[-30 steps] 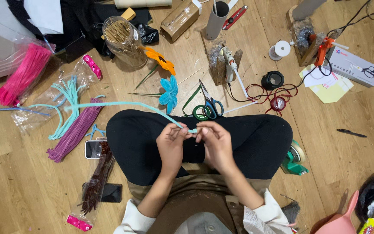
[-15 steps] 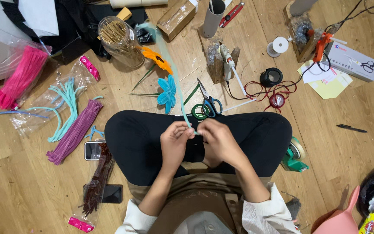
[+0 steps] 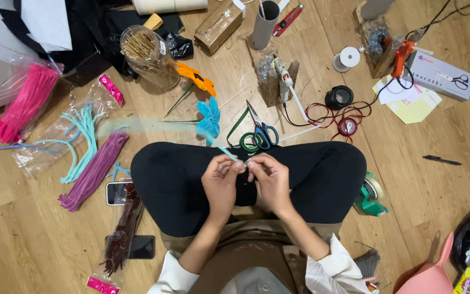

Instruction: The person sits on the floor and assembles a blue artificial flower by wrapping a green stem with tape. They then pick up a bundle of light blue pipe cleaners, separate one, and twist it into a small ball shape before applying hot glue to the center of the flower.

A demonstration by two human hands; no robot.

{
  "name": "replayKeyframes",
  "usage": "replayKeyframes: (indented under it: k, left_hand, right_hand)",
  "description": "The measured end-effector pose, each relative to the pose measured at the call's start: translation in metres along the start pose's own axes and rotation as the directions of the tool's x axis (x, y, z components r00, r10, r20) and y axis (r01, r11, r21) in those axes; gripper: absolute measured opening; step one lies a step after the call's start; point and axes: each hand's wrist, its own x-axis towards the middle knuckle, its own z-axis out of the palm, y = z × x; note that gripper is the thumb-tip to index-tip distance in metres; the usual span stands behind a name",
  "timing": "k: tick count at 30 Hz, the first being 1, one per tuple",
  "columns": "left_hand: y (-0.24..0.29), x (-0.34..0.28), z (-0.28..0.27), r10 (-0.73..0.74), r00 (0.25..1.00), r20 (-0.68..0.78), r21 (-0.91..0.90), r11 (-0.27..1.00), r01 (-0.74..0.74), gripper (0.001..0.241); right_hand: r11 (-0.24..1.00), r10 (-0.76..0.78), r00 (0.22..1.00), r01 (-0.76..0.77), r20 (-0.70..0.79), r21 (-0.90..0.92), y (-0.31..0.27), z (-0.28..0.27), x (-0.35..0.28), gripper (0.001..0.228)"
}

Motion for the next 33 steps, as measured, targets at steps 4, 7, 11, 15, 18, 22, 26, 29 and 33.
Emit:
replayKeyframes:
  k: [4, 7, 11, 15, 18, 22, 26, 29, 33]
  left_hand:
    - [0.010, 0.007, -0.009, -0.043, 0.986, 0.162, 0.088, 0.996, 0.029, 0.014]
    - [0.014, 0.011, -0.012, -0.075, 0.960, 0.269, 0.152, 0.988, 0.035, 0.015]
    - [-0.012, 0.015, -0.011, -0.032, 0.985, 0.172, 0.064, 0.998, 0.021, 0.015]
    - [-0.006, 0.009, 0.002, 0.026, 0.997, 0.068, 0.025, 0.999, -0.028, 0.012]
    - [0.001, 0.000, 0.011, 0.019, 1.000, 0.025, -0.031, 0.999, -0.018, 0.011]
    - [0.015, -0.003, 0.011, 0.014, 0.999, 0.041, 0.007, 1.000, -0.015, 0.006]
    - [0.016, 0.005, -0.001, 0.028, 0.988, 0.150, 0.082, 0.996, -0.041, 0.007]
    - [0.030, 0.001, 0.000, -0.039, 0.972, 0.233, 0.110, 0.994, 0.013, 0.004]
    - [0.034, -0.003, 0.003, -0.053, 0.969, 0.242, 0.124, 0.992, 0.024, 0.007]
  right_hand:
    - [0.965, -0.023, 0.951, 0.102, 0.308, -0.241, -0.040, -0.009, 0.013, 0.007]
    - [0.944, 0.050, 0.896, 0.103, 0.442, -0.314, -0.062, -0.012, 0.021, 0.008]
    - [0.991, 0.097, 0.933, -0.057, 0.347, -0.125, -0.026, -0.021, 0.022, 0.017]
    - [0.994, 0.100, 0.986, -0.104, 0.135, 0.021, -0.003, -0.002, 0.000, 0.018]
    - [0.994, 0.073, 0.993, -0.066, -0.089, 0.082, 0.006, 0.009, -0.012, 0.012]
    - [1.000, 0.008, 0.995, -0.006, -0.104, 0.018, 0.003, 0.006, -0.008, 0.006]
    - [0.983, -0.039, 0.974, 0.077, 0.223, -0.167, -0.020, -0.007, 0.004, 0.004]
    - [0.968, 0.038, 0.863, 0.094, 0.504, -0.234, -0.044, -0.022, 0.020, 0.007]
    - [0.969, 0.128, 0.828, 0.012, 0.546, -0.246, -0.052, -0.025, 0.022, 0.010]
